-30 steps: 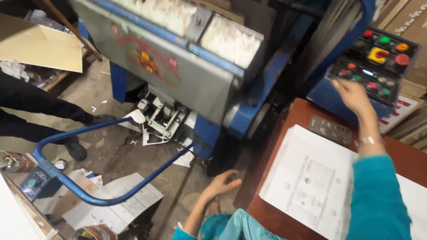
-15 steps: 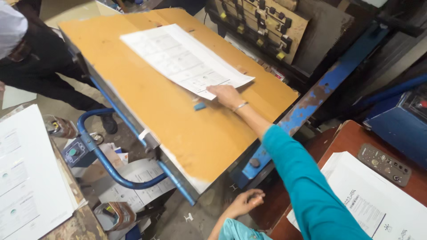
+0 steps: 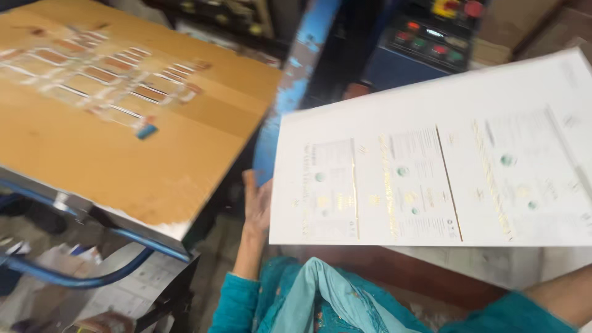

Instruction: The person repeatedly picks up large printed paper sheets from a stack, feeds them into a paper cutting machine, and presses a button to operate it. They then retrieve the processed sheets and place them on a separate table.

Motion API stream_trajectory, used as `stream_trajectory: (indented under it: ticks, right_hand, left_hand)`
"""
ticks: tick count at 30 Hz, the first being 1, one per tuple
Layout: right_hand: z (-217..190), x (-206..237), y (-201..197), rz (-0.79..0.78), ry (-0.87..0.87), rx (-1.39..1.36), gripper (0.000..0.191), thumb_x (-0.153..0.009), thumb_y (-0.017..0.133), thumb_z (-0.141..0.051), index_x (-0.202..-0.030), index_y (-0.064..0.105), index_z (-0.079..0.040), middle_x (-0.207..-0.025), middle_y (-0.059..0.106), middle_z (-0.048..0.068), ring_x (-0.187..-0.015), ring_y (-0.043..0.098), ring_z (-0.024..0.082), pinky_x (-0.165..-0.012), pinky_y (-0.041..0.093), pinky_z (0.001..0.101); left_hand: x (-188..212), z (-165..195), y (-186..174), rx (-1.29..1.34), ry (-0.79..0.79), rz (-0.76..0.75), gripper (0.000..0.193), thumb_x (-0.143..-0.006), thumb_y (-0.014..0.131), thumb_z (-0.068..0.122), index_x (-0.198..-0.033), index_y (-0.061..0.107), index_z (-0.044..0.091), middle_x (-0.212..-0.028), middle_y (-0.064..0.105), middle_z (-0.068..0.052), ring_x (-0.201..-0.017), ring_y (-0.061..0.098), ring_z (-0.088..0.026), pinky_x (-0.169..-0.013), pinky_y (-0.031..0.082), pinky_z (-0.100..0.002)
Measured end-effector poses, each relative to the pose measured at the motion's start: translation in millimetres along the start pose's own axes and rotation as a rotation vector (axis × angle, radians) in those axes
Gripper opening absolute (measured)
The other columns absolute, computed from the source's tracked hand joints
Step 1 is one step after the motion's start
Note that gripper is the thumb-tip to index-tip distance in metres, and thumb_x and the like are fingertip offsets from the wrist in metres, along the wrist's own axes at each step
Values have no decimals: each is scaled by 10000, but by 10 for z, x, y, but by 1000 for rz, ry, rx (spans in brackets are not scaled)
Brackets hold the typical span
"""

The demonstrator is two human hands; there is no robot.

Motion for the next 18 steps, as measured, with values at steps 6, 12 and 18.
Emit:
stream_trajectory:
  ticks: [6,12,18]
  right_hand:
    - [1268,2148,-988,145,471,-39,277,-933,549,8,-1159,657,125,-1474,615,152,-1339,584,232,-1137,438,320]
    - [1888,2589,-1137,383,880,-279,275,-1012,572,-38,-1220,654,121,-1276,699,219,-1166,697,299,-1085,547,373]
    - [2302,1592,-1082,197,817,221,589,-981,651,-184,-1539,462,-162,-1556,471,153,-1272,597,264,-1055,466,351]
  left_hand:
    - [-785,-1010,-267,-1162,-145,201,573,-913,718,174,-1415,530,-28,-1286,700,-172,-1101,692,-191,-945,566,-322]
    - [-852,-922,-27,-1877,369,163,801,-862,796,323,-1467,442,-66,-1235,693,-254,-1141,705,-298,-969,550,-387]
    - [-347,-1020,-68,-2559,158,199,1428,-492,1006,445,-1496,153,-107,-1446,343,-404,-1282,443,-541,-1012,442,-531]
Point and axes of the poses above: each hand's wrist, its own x-axis away from the middle knuckle, its own y-axis out of the palm, z = x × y, the point moved 7 cm from there along -x, towards the middle knuckle
